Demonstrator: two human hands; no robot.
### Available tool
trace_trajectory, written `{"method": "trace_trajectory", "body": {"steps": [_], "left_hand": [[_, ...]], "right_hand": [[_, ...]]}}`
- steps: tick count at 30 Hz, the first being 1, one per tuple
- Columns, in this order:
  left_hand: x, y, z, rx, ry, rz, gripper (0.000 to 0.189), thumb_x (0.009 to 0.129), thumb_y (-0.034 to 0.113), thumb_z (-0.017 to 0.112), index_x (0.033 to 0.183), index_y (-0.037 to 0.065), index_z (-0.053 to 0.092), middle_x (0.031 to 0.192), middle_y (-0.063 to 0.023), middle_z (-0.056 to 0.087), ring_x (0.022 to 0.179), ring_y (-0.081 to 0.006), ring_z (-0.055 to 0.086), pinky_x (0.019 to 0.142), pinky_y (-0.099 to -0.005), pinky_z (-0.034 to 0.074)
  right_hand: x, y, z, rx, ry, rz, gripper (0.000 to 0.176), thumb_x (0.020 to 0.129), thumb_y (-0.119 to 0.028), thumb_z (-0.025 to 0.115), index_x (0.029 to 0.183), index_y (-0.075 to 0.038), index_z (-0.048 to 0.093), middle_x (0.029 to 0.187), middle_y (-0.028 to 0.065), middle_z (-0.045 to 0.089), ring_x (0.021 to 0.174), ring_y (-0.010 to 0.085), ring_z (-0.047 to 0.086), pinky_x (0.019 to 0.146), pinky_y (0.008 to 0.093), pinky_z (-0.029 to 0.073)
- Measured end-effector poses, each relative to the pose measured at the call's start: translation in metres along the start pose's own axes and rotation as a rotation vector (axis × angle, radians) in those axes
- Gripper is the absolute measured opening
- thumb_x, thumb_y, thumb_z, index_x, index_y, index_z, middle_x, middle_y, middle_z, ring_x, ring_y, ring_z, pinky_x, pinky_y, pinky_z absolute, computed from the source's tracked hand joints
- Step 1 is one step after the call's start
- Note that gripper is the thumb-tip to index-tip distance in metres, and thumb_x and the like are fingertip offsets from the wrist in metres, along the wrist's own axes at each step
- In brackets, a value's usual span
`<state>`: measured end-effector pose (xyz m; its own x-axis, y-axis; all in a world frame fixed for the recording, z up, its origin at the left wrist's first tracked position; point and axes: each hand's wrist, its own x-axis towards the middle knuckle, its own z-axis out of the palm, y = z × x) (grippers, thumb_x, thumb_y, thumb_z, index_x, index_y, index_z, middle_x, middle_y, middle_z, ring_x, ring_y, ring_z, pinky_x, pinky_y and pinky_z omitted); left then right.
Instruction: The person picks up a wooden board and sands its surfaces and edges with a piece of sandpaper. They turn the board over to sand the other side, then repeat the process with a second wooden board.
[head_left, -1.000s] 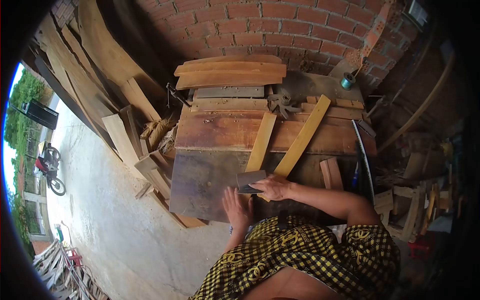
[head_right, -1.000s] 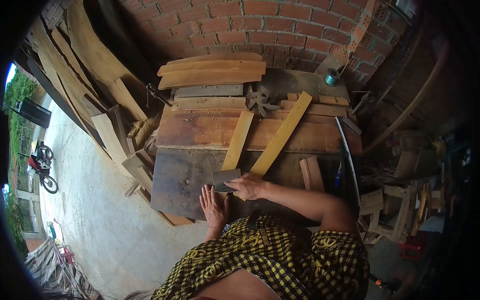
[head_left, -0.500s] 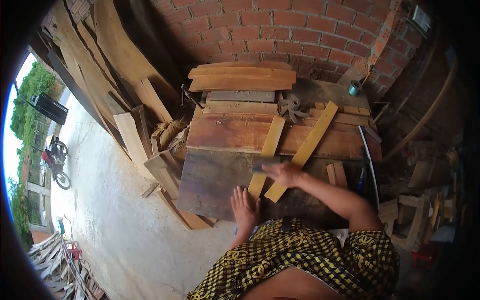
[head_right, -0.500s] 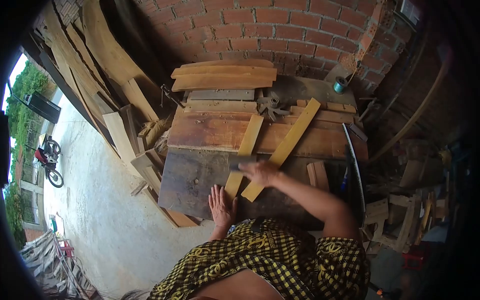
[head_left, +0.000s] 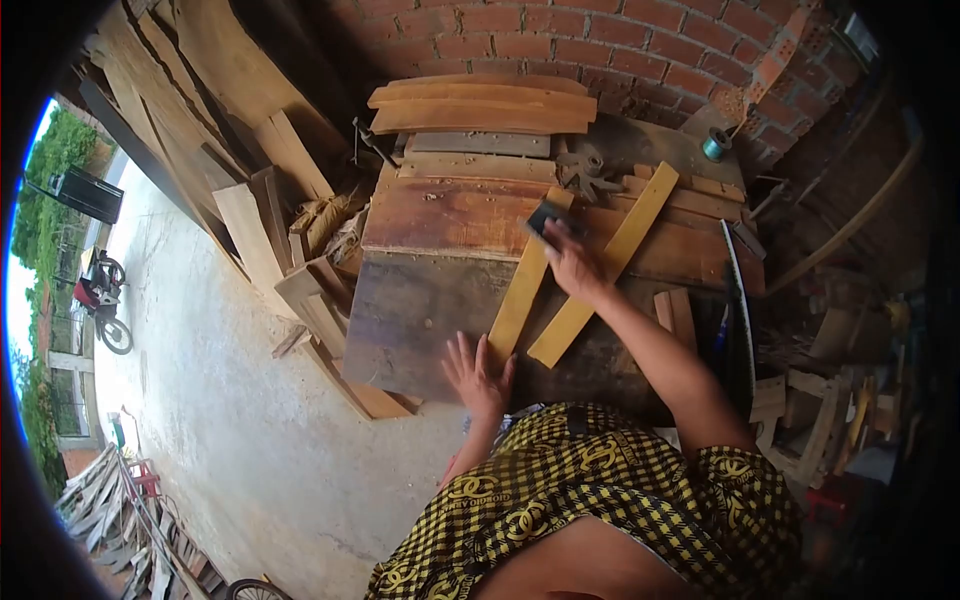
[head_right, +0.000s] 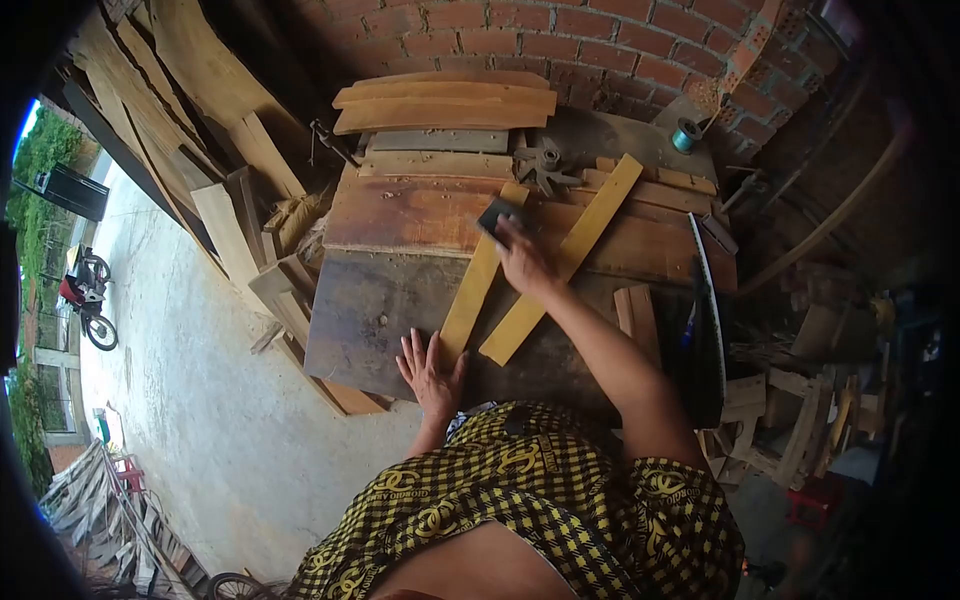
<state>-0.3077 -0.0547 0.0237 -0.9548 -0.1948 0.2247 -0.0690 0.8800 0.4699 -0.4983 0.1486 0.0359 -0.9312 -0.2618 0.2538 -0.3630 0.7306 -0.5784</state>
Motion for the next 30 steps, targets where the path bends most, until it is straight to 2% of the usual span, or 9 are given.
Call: {"method": "trace_trajectory", "body": {"steps": [3, 7, 14, 19, 20, 21, 23, 25, 30], "left_hand": [[0.001, 0.002, -0.003, -0.028, -0.046, -0.033, 0.064, 0.082, 0.045, 0.070, 0.133, 0.010, 0.054, 0.153, -0.0176, 0.032, 0.144, -0.0381, 0.023, 0.116, -0.0540, 0.012], [0.001, 0.001, -0.001, -0.023, -0.038, -0.028, 0.066, 0.081, 0.047, 0.070, 0.134, 0.011, 0.054, 0.154, -0.0173, 0.031, 0.144, -0.0381, 0.022, 0.117, -0.0537, 0.011], [-0.002, 0.004, -0.003, -0.024, -0.051, -0.020, 0.064, 0.082, 0.046, 0.070, 0.133, 0.010, 0.054, 0.153, -0.0171, 0.033, 0.144, -0.0373, 0.024, 0.116, -0.0546, 0.012], [0.001, 0.000, 0.001, -0.009, -0.062, -0.025, 0.066, 0.081, 0.048, 0.070, 0.133, 0.011, 0.053, 0.153, -0.0158, 0.033, 0.144, -0.0369, 0.023, 0.116, -0.0543, 0.012], [0.000, -0.003, 0.002, -0.025, -0.063, -0.015, 0.067, 0.081, 0.048, 0.070, 0.134, 0.011, 0.053, 0.153, -0.0160, 0.033, 0.144, -0.0368, 0.024, 0.116, -0.0539, 0.011], [0.003, -0.001, 0.004, -0.031, -0.062, -0.026, 0.067, 0.081, 0.048, 0.070, 0.134, 0.011, 0.053, 0.153, -0.0160, 0.033, 0.144, -0.0368, 0.024, 0.116, -0.0539, 0.011], [0.003, 0.000, 0.000, -0.004, -0.069, -0.022, 0.066, 0.082, 0.047, 0.070, 0.134, 0.011, 0.053, 0.153, -0.0158, 0.033, 0.144, -0.0368, 0.024, 0.116, -0.0537, 0.012], [0.000, 0.001, -0.002, 0.009, -0.091, -0.007, 0.065, 0.082, 0.046, 0.070, 0.134, 0.011, 0.053, 0.153, -0.0160, 0.033, 0.143, -0.0369, 0.025, 0.116, -0.0537, 0.012], [0.005, 0.002, -0.004, -0.014, -0.036, 0.001, 0.065, 0.081, 0.041, 0.073, 0.135, 0.013, 0.052, 0.151, -0.0180, 0.036, 0.141, -0.0402, 0.029, 0.113, -0.0596, 0.019]], "right_hand": [[0.004, -0.015, 0.000, -0.225, 0.059, 0.035, 0.038, 0.095, -0.021, 0.052, 0.123, 0.003, 0.057, 0.138, 0.0191, 0.051, 0.130, 0.0332, 0.047, 0.104, 0.0404, 0.042], [-0.074, -0.069, 0.003, -0.250, -0.389, -0.299, 0.045, 0.089, -0.022, 0.060, 0.129, -0.001, 0.057, 0.143, 0.0144, 0.048, 0.133, 0.0306, 0.045, 0.110, 0.0376, 0.037], [0.045, 0.008, 0.002, -0.162, 0.147, 0.056, 0.041, 0.092, -0.020, 0.056, 0.126, 0.003, 0.055, 0.135, 0.0232, 0.052, 0.121, 0.0393, 0.053, 0.102, 0.0416, 0.044], [-0.056, -0.049, 0.039, -0.215, -0.229, -0.386, 0.051, 0.082, -0.022, 0.061, 0.126, 0.003, 0.057, 0.141, 0.0190, 0.049, 0.133, 0.0332, 0.044, 0.110, 0.0407, 0.037], [-0.072, -0.072, 0.019, -0.076, -0.500, -0.231, 0.052, 0.081, -0.023, 0.063, 0.128, -0.001, 0.058, 0.142, 0.0172, 0.048, 0.132, 0.0333, 0.046, 0.109, 0.0395, 0.039], [-0.074, -0.067, 0.015, -0.170, -0.335, -0.414, 0.054, 0.081, -0.025, 0.065, 0.129, -0.003, 0.057, 0.142, 0.0176, 0.048, 0.129, 0.0331, 0.049, 0.107, 0.0390, 0.041], [-0.041, -0.030, 0.015, -0.076, -0.400, -0.161, 0.047, 0.087, -0.022, 0.062, 0.130, -0.004, 0.057, 0.134, 0.0166, 0.056, 0.118, 0.0309, 0.058, 0.100, 0.0392, 0.047], [0.007, 0.011, 0.022, 0.115, 0.116, -0.050, 0.045, 0.091, -0.021, 0.059, 0.131, -0.001, 0.054, 0.132, 0.0186, 0.057, 0.118, 0.0317, 0.057, 0.099, 0.0393, 0.047], [0.005, -0.014, 0.010, -0.115, 0.104, 0.006, 0.038, 0.090, -0.018, 0.060, 0.122, 0.004, 0.058, 0.138, 0.0198, 0.050, 0.128, 0.0345, 0.048, 0.104, 0.0404, 0.043]]}}
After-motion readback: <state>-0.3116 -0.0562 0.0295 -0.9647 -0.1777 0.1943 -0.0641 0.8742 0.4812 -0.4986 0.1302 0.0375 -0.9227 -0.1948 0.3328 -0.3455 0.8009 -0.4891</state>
